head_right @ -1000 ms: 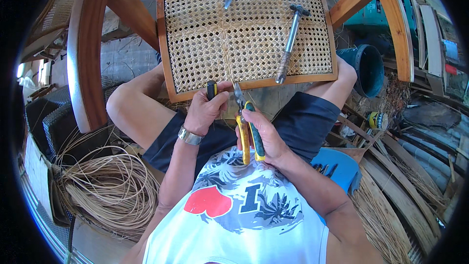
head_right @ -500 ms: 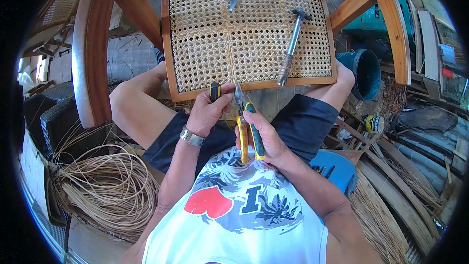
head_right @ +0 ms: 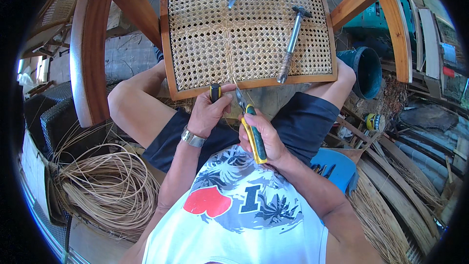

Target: Repairing the cane webbing of a wooden chair using a hammer, pliers, and a screwdriver.

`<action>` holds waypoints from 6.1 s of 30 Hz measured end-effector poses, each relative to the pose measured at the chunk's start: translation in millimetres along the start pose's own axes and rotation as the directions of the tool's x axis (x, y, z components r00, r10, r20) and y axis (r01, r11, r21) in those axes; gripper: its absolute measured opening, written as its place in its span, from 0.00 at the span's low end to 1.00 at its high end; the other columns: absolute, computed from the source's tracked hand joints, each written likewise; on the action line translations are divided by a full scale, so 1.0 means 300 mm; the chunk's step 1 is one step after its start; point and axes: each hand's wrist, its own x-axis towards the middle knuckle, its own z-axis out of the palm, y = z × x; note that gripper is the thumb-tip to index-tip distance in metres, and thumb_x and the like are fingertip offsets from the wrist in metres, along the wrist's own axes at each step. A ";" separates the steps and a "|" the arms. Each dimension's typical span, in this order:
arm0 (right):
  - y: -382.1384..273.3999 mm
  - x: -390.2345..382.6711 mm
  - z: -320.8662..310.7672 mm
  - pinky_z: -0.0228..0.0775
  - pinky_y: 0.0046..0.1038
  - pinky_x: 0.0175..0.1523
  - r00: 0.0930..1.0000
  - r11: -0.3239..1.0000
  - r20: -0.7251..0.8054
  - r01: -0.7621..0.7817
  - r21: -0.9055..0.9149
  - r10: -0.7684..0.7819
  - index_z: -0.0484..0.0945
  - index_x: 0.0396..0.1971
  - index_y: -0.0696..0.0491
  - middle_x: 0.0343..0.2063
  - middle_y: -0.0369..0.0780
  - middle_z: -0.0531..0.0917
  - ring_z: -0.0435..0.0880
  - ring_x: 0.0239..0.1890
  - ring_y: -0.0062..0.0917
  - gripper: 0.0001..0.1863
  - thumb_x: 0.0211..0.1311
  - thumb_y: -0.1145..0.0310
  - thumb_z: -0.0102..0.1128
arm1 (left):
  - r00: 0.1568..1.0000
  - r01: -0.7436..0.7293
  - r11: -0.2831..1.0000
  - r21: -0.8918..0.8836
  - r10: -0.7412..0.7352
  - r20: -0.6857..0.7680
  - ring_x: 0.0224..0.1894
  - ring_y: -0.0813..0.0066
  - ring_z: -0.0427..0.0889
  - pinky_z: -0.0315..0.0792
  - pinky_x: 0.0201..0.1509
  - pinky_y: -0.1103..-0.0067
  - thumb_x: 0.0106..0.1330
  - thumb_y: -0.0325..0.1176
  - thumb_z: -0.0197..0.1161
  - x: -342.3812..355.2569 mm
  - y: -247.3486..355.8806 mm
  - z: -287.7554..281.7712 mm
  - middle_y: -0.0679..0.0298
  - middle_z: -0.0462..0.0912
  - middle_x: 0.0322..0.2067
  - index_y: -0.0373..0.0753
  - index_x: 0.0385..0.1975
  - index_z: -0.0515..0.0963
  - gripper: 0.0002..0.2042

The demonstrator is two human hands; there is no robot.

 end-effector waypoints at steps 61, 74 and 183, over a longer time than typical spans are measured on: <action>-0.409 -2.123 -1.247 0.74 0.42 0.49 -0.444 0.557 -0.386 -0.790 -0.258 -0.809 0.85 0.41 0.59 0.42 0.52 0.85 0.85 0.45 0.47 0.30 0.66 0.43 0.55 | 0.887 -0.420 0.899 0.127 0.376 0.270 0.26 0.88 0.71 0.66 0.32 0.87 0.73 0.30 0.62 -0.101 0.268 0.563 0.59 0.87 0.35 0.37 0.54 0.75 0.13; 0.675 -0.980 -1.062 0.75 0.45 0.44 -0.002 0.659 -0.824 -0.602 -0.452 -0.567 0.80 0.38 0.52 0.35 0.49 0.85 0.86 0.39 0.44 0.09 0.64 0.64 0.59 | 0.932 -0.316 0.754 0.576 0.133 0.337 0.37 0.81 0.77 0.71 0.47 0.81 0.72 0.36 0.64 -0.047 0.189 0.378 0.66 0.83 0.34 0.32 0.52 0.75 0.16; -0.678 0.682 0.226 0.80 0.36 0.43 0.747 -0.300 0.036 -0.222 -0.928 -0.664 0.53 0.70 0.63 0.51 0.56 0.78 0.85 0.46 0.40 0.45 0.70 0.39 0.47 | 0.616 -0.584 0.149 0.798 0.722 0.316 0.37 0.59 0.81 0.76 0.43 0.69 0.60 0.24 0.68 0.078 0.043 0.039 0.61 0.83 0.35 0.39 0.36 0.81 0.06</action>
